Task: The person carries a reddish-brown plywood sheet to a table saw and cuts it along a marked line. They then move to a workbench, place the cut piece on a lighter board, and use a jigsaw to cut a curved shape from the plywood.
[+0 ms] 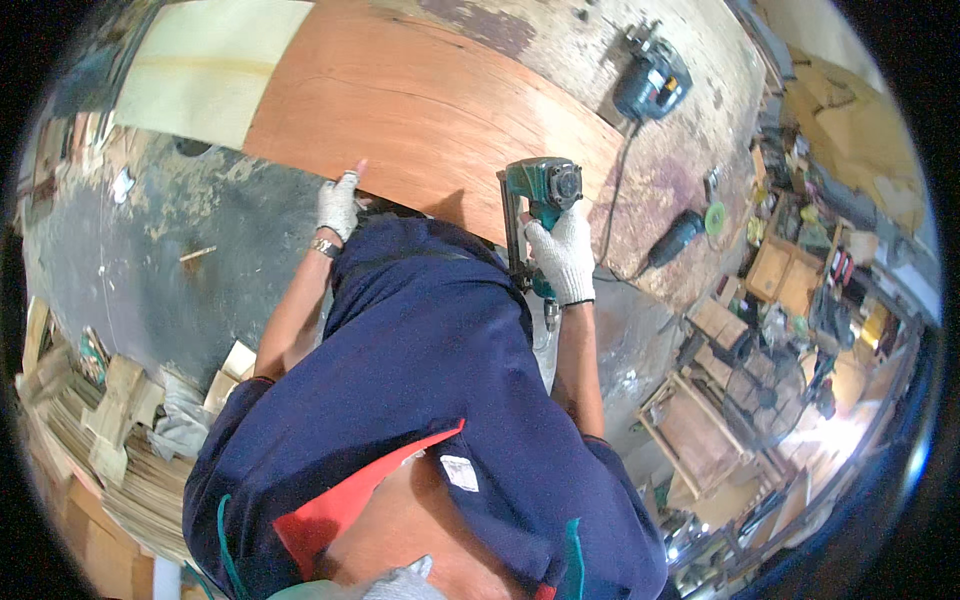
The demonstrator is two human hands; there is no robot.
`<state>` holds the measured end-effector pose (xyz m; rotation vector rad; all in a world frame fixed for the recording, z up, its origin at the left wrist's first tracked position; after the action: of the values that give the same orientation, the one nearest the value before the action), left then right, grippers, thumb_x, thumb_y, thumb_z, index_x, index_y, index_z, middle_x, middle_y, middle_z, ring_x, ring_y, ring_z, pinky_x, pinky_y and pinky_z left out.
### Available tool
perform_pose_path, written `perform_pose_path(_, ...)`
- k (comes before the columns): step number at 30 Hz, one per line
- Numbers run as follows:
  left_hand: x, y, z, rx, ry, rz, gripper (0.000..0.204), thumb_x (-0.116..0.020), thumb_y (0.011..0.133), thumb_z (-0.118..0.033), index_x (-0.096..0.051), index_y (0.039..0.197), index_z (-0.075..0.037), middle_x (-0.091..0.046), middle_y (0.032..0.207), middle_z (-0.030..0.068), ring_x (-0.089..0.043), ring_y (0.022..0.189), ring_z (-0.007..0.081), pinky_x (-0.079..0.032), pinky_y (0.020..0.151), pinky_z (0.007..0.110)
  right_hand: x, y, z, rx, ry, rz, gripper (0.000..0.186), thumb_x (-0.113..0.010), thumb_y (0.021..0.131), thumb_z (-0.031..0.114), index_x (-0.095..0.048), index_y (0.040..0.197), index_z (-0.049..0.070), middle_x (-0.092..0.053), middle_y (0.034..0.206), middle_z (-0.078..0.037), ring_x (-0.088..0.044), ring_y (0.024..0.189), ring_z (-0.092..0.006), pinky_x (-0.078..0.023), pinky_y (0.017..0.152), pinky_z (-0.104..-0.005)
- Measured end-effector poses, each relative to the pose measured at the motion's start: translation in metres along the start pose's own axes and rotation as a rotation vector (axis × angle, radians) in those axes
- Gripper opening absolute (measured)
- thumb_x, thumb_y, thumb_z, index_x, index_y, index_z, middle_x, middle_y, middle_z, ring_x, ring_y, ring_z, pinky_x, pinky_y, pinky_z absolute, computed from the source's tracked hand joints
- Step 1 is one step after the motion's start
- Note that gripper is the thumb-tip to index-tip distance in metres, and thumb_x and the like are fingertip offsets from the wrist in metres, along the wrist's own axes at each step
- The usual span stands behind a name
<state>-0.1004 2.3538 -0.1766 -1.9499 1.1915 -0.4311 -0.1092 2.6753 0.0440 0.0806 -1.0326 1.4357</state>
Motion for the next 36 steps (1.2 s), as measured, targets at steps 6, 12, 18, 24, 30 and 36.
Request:
perform_pose_path(6, -0.003, -0.014, -0.017, -0.081, 0.358, -0.047, 0.053, -0.081, 0.084, -0.045, -0.073, 0.104, 0.004, -0.073, 0.091, 0.0072, -0.065, 0.073, 0.0150, -0.052, 0.067, 0.030, -0.057, 0.043, 0.070, 0.394, -0.168, 0.089, 0.046, -0.074, 0.084, 0.022, -0.060, 0.123, 0.002, -0.074, 0.095, -0.019, -0.072, 0.086, -0.0318, -0.055, 0.079, -0.0417)
perform_pose_path(12, -0.008, -0.015, -0.014, -0.217, 0.311, -0.085, 0.049, -0.079, 0.086, -0.048, -0.071, 0.091, 0.000, -0.068, 0.082, 0.0040, -0.059, 0.074, 0.0141, -0.047, 0.066, 0.033, -0.120, 0.072, 0.137, 0.379, -0.312, 0.319, 0.056, -0.072, 0.082, 0.031, -0.056, 0.128, 0.003, -0.072, 0.099, -0.025, -0.071, 0.094, -0.0421, -0.055, 0.082, -0.0475)
perform_pose_path(18, -0.005, -0.014, -0.016, -0.113, 0.440, -0.042, 0.051, -0.076, 0.089, -0.046, -0.072, 0.111, 0.000, -0.076, 0.105, 0.0113, -0.070, 0.095, 0.0215, -0.052, 0.084, 0.036, -0.149, 0.084, 0.156, 0.432, -0.341, 0.350, 0.057, -0.071, 0.079, 0.029, -0.054, 0.127, 0.003, -0.072, 0.102, -0.026, -0.071, 0.096, -0.0420, -0.055, 0.083, -0.0469)
perform_pose_path(24, -0.005, -0.011, -0.012, -0.249, 0.436, -0.076, 0.057, -0.073, 0.087, -0.053, -0.075, 0.103, 0.002, -0.077, 0.093, 0.0180, -0.074, 0.086, 0.0325, -0.054, 0.075, 0.040, -0.158, 0.085, 0.163, 0.389, -0.358, 0.380, 0.056, -0.071, 0.077, 0.028, -0.055, 0.125, 0.002, -0.072, 0.104, -0.026, -0.070, 0.100, -0.0421, -0.054, 0.086, -0.0475)
perform_pose_path(30, -0.003, 0.016, 0.017, -0.162, 0.440, -0.077, 0.064, -0.074, 0.085, -0.057, -0.073, 0.097, 0.006, -0.075, 0.090, 0.0212, -0.073, 0.085, 0.0353, -0.054, 0.074, 0.041, -0.162, 0.083, 0.160, 0.416, -0.400, 0.313, 0.055, -0.070, 0.078, 0.025, -0.055, 0.126, 0.001, -0.071, 0.105, -0.029, -0.069, 0.100, -0.0453, -0.054, 0.086, -0.0487)
perform_pose_path(36, -0.004, 0.007, 0.013, -0.241, 0.198, -0.028, 0.056, -0.076, 0.087, -0.049, -0.073, 0.111, 0.002, -0.076, 0.099, 0.0136, -0.071, 0.083, 0.0239, -0.054, 0.077, 0.037, -0.117, 0.066, 0.149, 0.314, -0.213, 0.265, 0.055, -0.074, 0.082, 0.025, -0.056, 0.129, 0.003, -0.073, 0.094, -0.022, -0.072, 0.080, -0.0336, -0.056, 0.075, -0.0420)
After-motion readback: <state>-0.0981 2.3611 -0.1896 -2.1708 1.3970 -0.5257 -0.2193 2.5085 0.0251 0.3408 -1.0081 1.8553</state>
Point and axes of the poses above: each hand's wrist, its own y-axis towards the middle knuckle, its own x-axis out of the back of the hand, z = x × y, the point moved 2 cm from there along y, towards the middle knuckle
